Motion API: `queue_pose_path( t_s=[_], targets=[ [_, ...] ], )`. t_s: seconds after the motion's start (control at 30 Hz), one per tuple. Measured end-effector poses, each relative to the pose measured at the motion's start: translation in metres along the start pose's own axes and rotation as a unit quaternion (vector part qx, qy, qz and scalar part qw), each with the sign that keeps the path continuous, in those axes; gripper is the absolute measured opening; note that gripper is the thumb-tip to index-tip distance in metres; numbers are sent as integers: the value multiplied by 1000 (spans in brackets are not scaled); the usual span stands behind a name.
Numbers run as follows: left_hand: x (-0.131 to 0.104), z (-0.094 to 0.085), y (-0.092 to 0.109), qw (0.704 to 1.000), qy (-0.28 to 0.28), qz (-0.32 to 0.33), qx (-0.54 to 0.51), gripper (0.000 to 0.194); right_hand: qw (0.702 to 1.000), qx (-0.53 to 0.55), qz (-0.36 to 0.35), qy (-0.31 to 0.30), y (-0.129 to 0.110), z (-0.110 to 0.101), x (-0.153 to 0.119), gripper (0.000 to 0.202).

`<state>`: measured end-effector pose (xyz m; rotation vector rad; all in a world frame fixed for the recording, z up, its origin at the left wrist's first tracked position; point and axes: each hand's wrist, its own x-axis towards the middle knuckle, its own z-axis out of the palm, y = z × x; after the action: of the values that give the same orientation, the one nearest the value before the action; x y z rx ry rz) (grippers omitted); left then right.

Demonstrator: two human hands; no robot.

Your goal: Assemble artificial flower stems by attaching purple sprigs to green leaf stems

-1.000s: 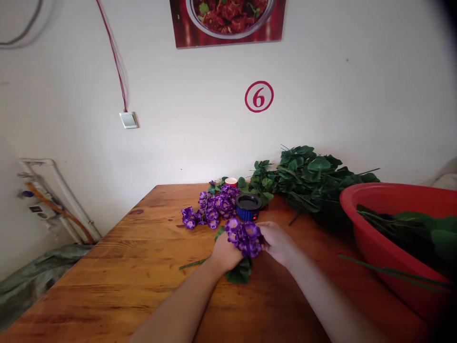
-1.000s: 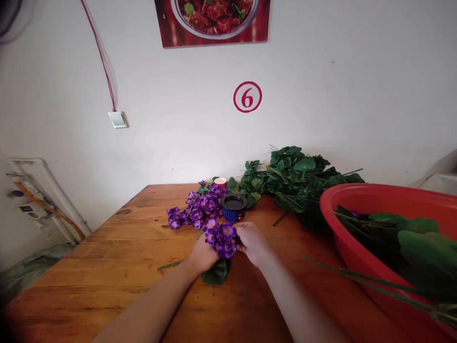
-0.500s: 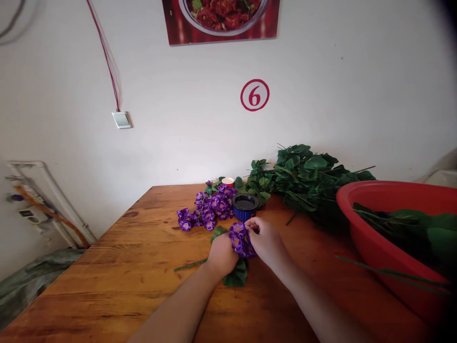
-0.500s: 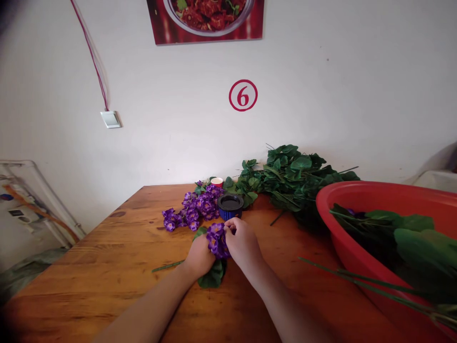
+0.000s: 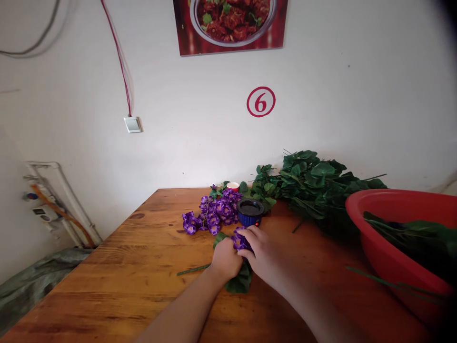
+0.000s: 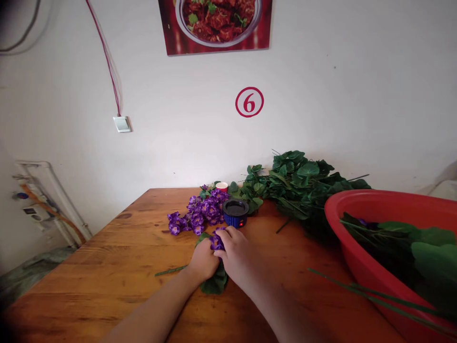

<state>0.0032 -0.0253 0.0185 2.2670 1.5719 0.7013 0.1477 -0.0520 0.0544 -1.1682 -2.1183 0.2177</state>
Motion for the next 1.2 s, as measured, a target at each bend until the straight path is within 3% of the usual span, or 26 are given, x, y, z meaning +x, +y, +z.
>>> queue_pose_path(
  t_s=[0.1, 0.27, 0.43, 0.53, 0.6, 0.73, 0.93, 1.07, 1.2],
  targets=[
    [1, 2, 0, 1000, 9, -24, -10, 22, 999, -1, -34, 32, 10, 9, 5, 27],
    [2, -2, 0, 1000, 15, 13, -24, 25, 993, 54, -43, 97, 19, 10, 11, 18],
    [4, -11, -3, 993, -38, 10, -113, 38, 969, 118, 76, 205, 36, -12, 15, 12],
    [6, -11, -5, 991, -39, -7, -127, 34, 946, 133, 152, 253, 48, -29, 22, 20],
    [7, -9, -6, 992, -32, -7, -121, 31, 946, 107, 157, 261, 53, -40, 32, 23],
    [8, -7, -6, 995, -22, -8, -99, 26, 970, 1, 97, 224, 59, -54, 66, 17],
    [9, -2, -8, 998, -11, -7, -56, 20, 991, -85, 42, 93, 73, -57, 114, 16],
    [9, 0, -7, 999, -14, -15, -41, 20, 994, -100, 35, 14, 83, -46, 129, 18],
    [10, 0, -6, 999, -18, -12, -29, 19, 993, -107, 42, -4, 91, -38, 133, 17]
  ],
)
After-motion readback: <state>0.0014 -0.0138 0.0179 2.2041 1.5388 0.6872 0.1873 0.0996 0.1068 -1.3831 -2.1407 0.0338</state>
